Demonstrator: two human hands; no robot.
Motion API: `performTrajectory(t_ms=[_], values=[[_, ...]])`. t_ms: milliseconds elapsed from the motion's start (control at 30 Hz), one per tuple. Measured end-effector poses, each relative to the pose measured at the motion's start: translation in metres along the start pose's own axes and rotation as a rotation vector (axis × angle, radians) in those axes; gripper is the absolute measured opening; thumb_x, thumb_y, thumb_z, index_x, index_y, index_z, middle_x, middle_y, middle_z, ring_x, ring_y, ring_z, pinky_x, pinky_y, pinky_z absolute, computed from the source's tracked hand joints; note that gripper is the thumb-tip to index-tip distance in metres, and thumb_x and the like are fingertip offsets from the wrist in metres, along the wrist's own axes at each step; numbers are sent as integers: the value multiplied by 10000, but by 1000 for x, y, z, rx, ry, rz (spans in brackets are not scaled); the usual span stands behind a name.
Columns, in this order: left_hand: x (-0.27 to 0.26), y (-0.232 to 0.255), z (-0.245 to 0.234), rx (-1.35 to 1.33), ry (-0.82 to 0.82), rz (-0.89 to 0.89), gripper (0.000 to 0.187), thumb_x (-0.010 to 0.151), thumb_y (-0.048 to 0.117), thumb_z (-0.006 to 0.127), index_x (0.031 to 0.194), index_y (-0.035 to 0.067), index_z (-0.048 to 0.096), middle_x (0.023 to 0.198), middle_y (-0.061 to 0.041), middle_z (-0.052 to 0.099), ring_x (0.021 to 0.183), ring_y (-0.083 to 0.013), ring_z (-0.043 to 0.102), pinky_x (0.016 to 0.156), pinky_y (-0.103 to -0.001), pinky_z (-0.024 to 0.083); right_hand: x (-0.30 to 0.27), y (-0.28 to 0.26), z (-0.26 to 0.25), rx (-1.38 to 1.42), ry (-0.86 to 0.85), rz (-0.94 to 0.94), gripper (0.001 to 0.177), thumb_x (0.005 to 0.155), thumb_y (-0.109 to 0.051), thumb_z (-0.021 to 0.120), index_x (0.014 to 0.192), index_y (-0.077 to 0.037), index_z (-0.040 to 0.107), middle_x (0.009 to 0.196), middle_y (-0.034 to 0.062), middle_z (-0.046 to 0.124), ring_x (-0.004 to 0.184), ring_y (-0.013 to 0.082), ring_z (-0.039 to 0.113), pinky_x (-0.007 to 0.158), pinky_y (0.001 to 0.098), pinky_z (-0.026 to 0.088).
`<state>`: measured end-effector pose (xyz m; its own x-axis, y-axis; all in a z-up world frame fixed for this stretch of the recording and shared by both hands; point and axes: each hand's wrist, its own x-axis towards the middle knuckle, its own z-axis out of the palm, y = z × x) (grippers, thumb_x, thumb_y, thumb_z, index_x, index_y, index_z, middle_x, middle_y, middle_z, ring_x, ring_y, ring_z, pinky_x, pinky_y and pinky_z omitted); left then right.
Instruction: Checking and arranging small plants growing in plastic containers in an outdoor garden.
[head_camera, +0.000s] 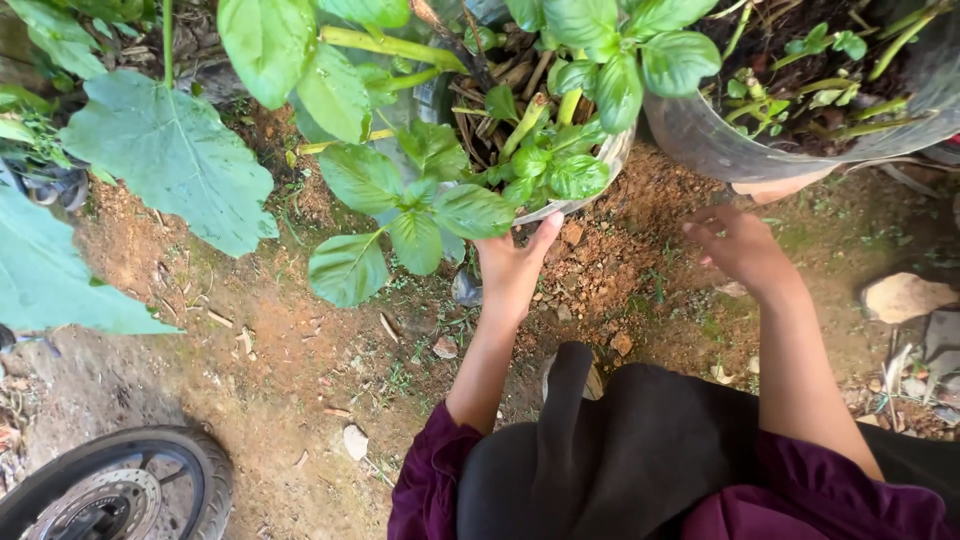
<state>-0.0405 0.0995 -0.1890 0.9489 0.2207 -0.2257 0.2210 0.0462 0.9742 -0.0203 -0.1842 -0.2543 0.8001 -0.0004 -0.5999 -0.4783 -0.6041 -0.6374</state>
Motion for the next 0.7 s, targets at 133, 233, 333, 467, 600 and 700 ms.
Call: performTrajectory(t_ms=[133, 233, 333, 467, 600, 700], values=[[18, -20, 6, -123, -11, 111, 573, 828, 92, 865, 1307, -63, 593, 1292, -151, 651, 1172, -223, 654, 1062, -405, 580, 2, 5, 4, 26, 9, -32, 416, 972, -400, 666, 1260, -102, 700, 1036, 149, 772, 928, 260, 757, 956, 449, 543], [22, -25, 8, -86, 20, 189, 446, 851, 5, 852, 1236, -96, 652, 1180, -146, 693, 1075, -228, 674, 1002, -387, 571, 5, 9, 3, 23, 13, -37, 431, 966, -404, 668, 1272, -102, 703, 1018, 156, 775, 934, 265, 761, 955, 442, 549], [25, -22, 11, -171, 4, 173, 452, 843, -27, 816, 1251, -70, 627, 1205, -129, 710, 1100, -211, 691, 1041, -357, 569, 12, 12, 3, -4, 21, -26, 462, 968, -420, 670, 1303, -102, 686, 1003, 172, 785, 950, 265, 756, 975, 437, 537], [29, -22, 10, -180, 9, 104, 479, 848, -33, 806, 1282, -34, 606, 1224, -131, 702, 1092, -198, 686, 1037, -349, 560, 15, 15, 5, 0, 13, 5, 484, 965, -427, 671, 1323, -100, 669, 1019, 178, 784, 965, 266, 746, 978, 438, 532], [33, -37, 4, -201, -19, 192, 499, 845, -60, 817, 1292, -54, 595, 1241, -131, 691, 1106, -202, 679, 1040, -372, 559, 16, 9, 8, 41, -3, -5, 504, 955, -419, 675, 1328, -81, 659, 1058, 178, 776, 952, 274, 753, 966, 436, 544], [31, -46, 4, -201, -9, 137, 471, 866, -80, 788, 1302, -59, 609, 1238, -126, 699, 1113, -199, 676, 1042, -367, 547, 13, 2, 6, 74, -6, -10, 505, 950, -421, 671, 1315, -72, 662, 1095, 172, 766, 957, 279, 752, 954, 434, 557]])
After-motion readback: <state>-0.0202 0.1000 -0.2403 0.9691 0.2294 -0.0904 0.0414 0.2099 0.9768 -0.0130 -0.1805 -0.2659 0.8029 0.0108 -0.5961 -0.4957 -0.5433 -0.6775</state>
